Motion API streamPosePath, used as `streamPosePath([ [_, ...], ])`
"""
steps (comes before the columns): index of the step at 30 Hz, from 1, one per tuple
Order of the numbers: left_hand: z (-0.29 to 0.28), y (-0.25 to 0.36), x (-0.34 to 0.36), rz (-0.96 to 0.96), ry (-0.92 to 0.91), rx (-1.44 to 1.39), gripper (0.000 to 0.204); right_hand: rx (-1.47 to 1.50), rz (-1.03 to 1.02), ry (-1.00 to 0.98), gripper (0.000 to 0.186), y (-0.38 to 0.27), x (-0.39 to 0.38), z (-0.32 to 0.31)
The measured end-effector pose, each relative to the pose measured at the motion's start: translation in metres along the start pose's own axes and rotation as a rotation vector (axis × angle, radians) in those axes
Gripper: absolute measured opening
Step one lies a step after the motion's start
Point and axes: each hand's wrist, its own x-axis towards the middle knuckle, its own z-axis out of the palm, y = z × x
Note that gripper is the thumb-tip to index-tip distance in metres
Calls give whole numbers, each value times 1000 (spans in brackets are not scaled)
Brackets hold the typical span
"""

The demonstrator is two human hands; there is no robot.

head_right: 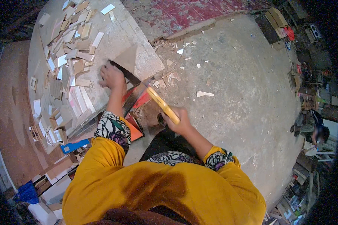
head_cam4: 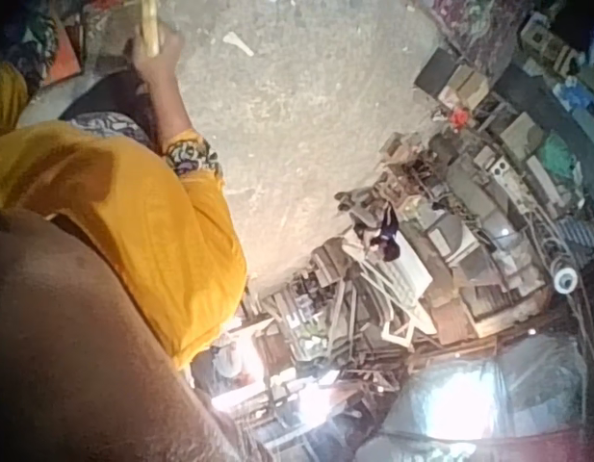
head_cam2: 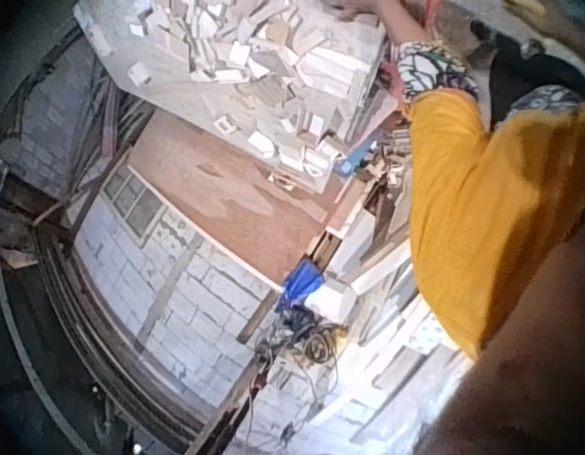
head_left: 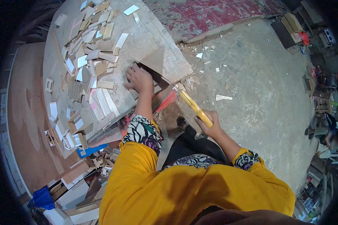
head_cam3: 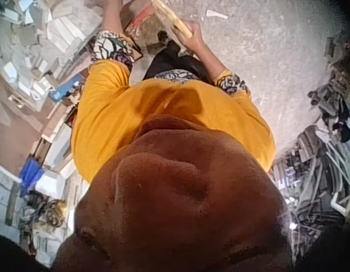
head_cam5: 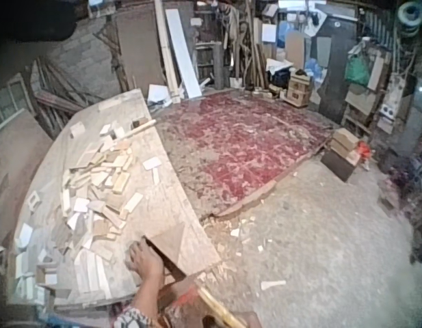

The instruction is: Sawing a small rectangular piece of wood with a hand saw.

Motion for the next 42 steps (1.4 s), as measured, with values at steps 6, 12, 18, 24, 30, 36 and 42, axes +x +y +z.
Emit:
streamPosePath([
  [6, 6, -12, 12, -13, -20, 75, 30, -92, -137, -157, 14, 12, 11, -11],
  [12, 0, -9, 3, 100, -19, 18, 27, -146, -172, -204, 15, 21, -13, -12],
  [18, -2, -3, 1, 41, -70, 66, 26, -71, -86, -134, 11, 6, -17, 11],
  [24, 5, -8, 5, 87, -84, 125, 27, -76, -108, -36, 9, 2, 56, 41],
  [30, 3, -8, 5, 61, -88, 127, 28, -125, -66, -27, 15, 3, 4, 39],
  [36, 8, -13, 11, 112, -40, 130, 29, -186, -99, -59, 15, 4, 52, 50],
  [42, -1, -8, 8, 69, -98, 132, 25, -104, -24, -57, 15, -2, 14, 39],
])
